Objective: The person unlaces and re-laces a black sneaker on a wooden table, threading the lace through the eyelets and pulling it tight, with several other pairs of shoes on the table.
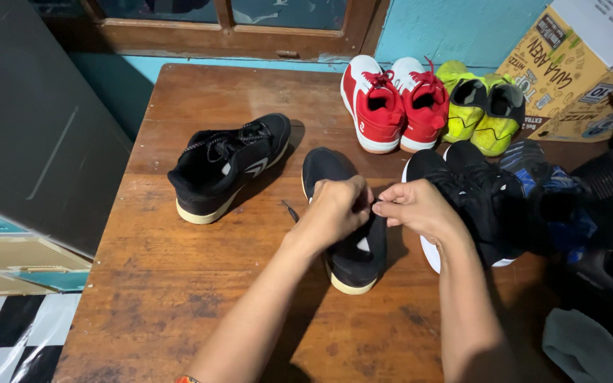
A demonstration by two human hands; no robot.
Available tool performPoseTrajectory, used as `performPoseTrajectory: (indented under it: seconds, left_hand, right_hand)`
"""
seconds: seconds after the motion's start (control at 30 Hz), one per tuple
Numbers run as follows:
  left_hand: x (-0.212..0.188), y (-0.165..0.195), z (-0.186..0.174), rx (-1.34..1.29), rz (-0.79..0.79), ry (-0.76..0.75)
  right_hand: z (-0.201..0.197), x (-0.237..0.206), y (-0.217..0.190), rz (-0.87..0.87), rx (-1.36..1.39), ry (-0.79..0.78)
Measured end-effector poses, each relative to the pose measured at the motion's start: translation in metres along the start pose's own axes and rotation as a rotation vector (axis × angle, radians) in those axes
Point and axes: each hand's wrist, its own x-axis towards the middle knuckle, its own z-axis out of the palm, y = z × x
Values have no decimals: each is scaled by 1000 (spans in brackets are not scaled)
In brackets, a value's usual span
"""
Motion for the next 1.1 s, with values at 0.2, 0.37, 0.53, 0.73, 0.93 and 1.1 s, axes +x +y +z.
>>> performPoseTrajectory:
  seconds: [0.2, 0.37, 0.53, 0.73, 0.93, 1.1]
  left_hand:
    - [2, 1, -2, 55, -81, 17]
    - [3, 2, -3, 30, -137, 4]
    - [4, 1, -5, -74, -200, -35]
    - [3, -5, 2, -79, -184, 1]
    - [4, -5, 8, -23, -224, 79]
    - [4, -4, 7, -61, -272, 72]
  right_hand:
    - [0, 4, 3, 18, 26, -30]
    - [-7, -1, 0, 64, 94, -61]
    - [-13, -3, -1, 80, 93, -130]
    - [-19, 1, 6, 45, 195, -185]
    - [-21, 1, 7, 46, 186, -174]
    - [-17, -1, 2, 42, 169, -154]
